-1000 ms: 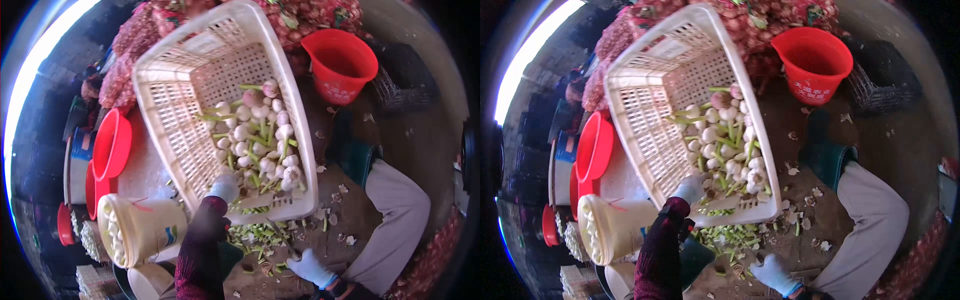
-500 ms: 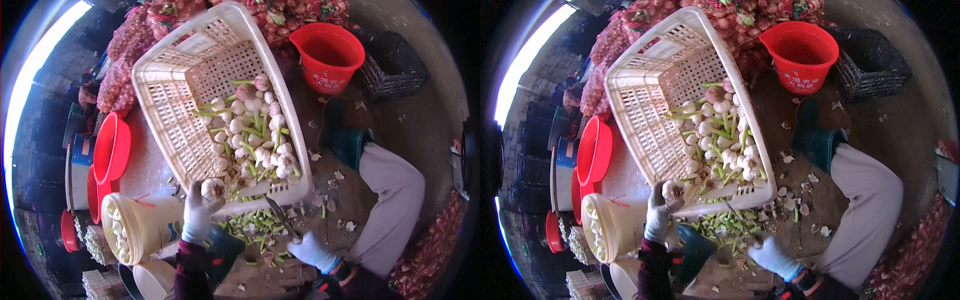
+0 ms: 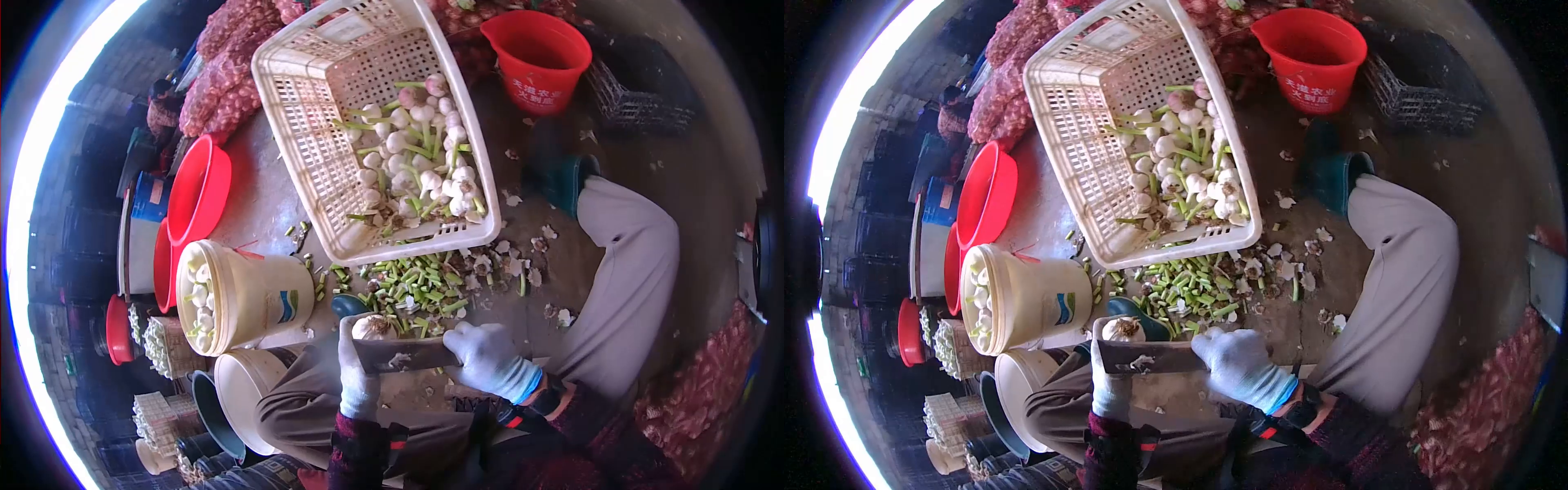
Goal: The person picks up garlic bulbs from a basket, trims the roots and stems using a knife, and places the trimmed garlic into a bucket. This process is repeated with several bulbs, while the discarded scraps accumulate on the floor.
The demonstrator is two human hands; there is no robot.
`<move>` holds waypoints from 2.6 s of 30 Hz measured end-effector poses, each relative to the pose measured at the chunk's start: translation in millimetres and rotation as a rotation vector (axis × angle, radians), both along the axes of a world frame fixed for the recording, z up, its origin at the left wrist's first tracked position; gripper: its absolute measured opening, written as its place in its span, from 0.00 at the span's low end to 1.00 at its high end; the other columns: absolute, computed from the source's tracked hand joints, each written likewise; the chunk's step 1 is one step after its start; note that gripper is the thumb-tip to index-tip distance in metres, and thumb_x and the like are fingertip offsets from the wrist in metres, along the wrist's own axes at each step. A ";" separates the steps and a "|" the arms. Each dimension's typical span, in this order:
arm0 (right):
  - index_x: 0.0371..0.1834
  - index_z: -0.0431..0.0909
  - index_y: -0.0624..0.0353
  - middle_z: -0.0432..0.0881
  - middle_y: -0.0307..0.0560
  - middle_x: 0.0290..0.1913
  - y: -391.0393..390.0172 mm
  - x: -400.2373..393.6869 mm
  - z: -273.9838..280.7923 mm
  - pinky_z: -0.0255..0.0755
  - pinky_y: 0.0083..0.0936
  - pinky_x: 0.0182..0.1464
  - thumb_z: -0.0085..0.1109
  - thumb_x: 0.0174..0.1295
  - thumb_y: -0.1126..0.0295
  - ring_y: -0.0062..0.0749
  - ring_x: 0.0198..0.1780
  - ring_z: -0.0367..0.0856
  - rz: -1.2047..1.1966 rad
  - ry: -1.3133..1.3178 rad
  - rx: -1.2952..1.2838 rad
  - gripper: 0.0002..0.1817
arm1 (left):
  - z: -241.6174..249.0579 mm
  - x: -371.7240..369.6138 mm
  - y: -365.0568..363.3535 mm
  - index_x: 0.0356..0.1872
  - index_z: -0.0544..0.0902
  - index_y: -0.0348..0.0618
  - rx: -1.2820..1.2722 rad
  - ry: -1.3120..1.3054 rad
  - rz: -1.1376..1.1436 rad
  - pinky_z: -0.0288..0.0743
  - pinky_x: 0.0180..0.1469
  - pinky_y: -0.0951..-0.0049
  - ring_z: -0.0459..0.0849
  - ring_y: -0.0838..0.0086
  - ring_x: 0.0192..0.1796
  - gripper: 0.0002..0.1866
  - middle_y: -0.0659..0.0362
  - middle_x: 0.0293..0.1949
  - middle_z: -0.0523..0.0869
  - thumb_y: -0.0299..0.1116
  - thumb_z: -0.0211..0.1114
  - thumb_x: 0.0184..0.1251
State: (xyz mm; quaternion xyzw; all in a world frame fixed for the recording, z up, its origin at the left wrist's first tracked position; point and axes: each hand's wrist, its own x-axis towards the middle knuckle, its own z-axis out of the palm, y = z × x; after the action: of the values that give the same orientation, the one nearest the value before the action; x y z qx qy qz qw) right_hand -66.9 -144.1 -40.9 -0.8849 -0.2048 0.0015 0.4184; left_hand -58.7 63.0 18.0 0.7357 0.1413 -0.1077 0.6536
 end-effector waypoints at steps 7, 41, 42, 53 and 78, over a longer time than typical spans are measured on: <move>0.29 0.74 0.53 0.76 0.48 0.27 -0.2 10.5 -37.2 0.73 0.41 0.27 0.53 0.50 0.74 0.49 0.27 0.80 -0.022 0.126 0.002 0.03 | -46.3 9.2 -0.4 0.44 0.72 0.40 0.116 -0.068 0.065 0.73 0.46 0.78 0.78 0.79 0.42 0.22 0.61 0.40 0.80 0.45 0.68 0.59; 0.28 0.76 0.65 0.78 0.44 0.22 16.2 2.8 -95.4 0.70 0.34 0.26 0.61 0.47 0.65 0.31 0.21 0.74 -0.295 0.767 0.259 0.13 | 8.7 73.0 196.5 0.37 0.74 0.40 0.767 -0.802 0.266 0.72 0.44 0.72 0.75 0.71 0.38 0.03 0.59 0.34 0.76 0.26 0.58 0.66; 0.27 0.76 0.66 0.77 0.43 0.21 16.3 5.2 -83.7 0.70 0.36 0.28 0.62 0.47 0.64 0.29 0.23 0.74 -0.280 0.773 0.315 0.14 | 32.0 84.8 176.3 0.37 0.74 0.40 0.715 -0.804 0.231 0.72 0.44 0.72 0.75 0.71 0.38 0.03 0.59 0.34 0.76 0.26 0.58 0.66; 0.36 0.83 0.57 0.84 0.50 0.27 -5.8 28.0 -64.1 0.75 0.35 0.32 0.66 0.52 0.57 0.44 0.30 0.84 -0.410 0.719 0.359 0.16 | -110.1 280.8 -22.9 0.52 0.72 0.38 0.153 0.075 -0.094 0.73 0.30 0.76 0.80 0.77 0.31 0.22 0.59 0.33 0.80 0.28 0.67 0.56; 0.21 0.72 0.59 0.70 0.49 0.15 -14.3 28.9 23.6 0.65 0.32 0.23 0.61 0.51 0.72 0.39 0.18 0.72 -0.294 0.298 0.387 0.08 | 14.9 71.7 -20.0 0.50 0.75 0.38 -0.227 -0.150 0.041 0.72 0.47 0.79 0.77 0.80 0.40 0.25 0.65 0.36 0.78 0.19 0.67 0.46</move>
State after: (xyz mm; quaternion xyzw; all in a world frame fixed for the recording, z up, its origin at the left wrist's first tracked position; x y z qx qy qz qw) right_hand -38.0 -158.4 -17.4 -0.7989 -0.0069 0.0316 0.6006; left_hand 13.0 42.9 32.9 0.6600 0.0939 -0.0544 0.7434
